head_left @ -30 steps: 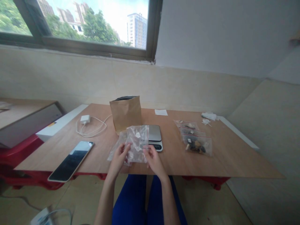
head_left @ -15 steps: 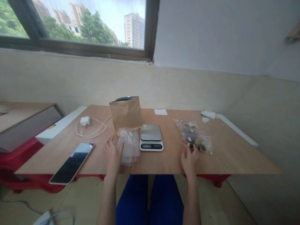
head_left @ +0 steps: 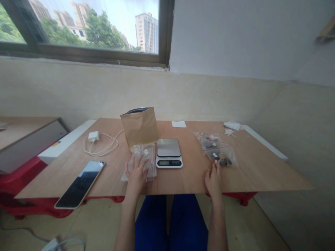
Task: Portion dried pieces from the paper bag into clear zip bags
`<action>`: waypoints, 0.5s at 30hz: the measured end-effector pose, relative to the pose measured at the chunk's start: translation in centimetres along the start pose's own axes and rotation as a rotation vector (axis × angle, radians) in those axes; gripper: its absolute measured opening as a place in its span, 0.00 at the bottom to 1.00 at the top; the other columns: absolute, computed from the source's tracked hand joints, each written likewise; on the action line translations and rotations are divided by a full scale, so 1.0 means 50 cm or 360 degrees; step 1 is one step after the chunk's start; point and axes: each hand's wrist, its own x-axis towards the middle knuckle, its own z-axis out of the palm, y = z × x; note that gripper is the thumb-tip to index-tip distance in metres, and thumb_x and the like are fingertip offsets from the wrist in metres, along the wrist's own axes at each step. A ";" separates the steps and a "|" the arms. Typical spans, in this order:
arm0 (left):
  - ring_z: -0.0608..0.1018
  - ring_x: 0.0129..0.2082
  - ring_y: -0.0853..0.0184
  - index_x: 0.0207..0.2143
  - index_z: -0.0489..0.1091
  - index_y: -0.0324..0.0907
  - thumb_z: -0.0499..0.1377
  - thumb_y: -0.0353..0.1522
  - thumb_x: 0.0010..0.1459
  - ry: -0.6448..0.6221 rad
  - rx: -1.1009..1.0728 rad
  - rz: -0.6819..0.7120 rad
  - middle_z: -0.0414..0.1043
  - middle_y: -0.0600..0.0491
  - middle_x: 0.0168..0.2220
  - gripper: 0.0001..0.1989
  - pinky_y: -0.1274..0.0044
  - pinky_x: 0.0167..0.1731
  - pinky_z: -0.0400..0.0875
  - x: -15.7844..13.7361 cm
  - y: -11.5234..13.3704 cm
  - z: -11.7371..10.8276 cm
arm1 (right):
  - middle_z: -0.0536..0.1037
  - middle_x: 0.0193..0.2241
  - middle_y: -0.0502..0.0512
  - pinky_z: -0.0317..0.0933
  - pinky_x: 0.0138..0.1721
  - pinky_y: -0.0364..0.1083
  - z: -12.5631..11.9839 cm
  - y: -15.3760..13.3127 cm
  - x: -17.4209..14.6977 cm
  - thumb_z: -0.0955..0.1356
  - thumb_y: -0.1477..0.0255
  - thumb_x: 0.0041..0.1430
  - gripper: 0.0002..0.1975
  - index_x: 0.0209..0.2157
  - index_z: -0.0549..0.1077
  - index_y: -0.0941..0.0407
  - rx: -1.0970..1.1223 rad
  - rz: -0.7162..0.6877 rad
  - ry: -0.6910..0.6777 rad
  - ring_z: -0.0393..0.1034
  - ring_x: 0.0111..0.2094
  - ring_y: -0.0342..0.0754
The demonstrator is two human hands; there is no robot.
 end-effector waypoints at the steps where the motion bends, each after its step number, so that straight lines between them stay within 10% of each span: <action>1: 0.50 0.63 0.53 0.45 0.70 0.48 0.48 0.26 0.56 0.0011 -0.0001 -0.0026 0.63 0.48 0.57 0.19 0.50 0.56 0.38 -0.002 -0.005 -0.001 | 0.55 0.58 0.74 0.47 0.59 0.60 -0.002 0.002 0.001 0.53 0.68 0.58 0.28 0.54 0.61 0.70 0.0033 -0.0004 0.0024 0.46 0.62 0.58; 15: 0.63 0.58 0.61 0.53 0.61 0.43 0.51 0.35 0.58 -0.0064 -0.1076 0.0241 0.61 0.44 0.57 0.20 0.64 0.57 0.55 0.002 0.091 -0.028 | 0.66 0.54 0.61 0.50 0.59 0.55 -0.130 -0.210 0.022 0.55 0.60 0.62 0.23 0.51 0.68 0.56 0.0518 -0.0060 -0.0215 0.59 0.56 0.50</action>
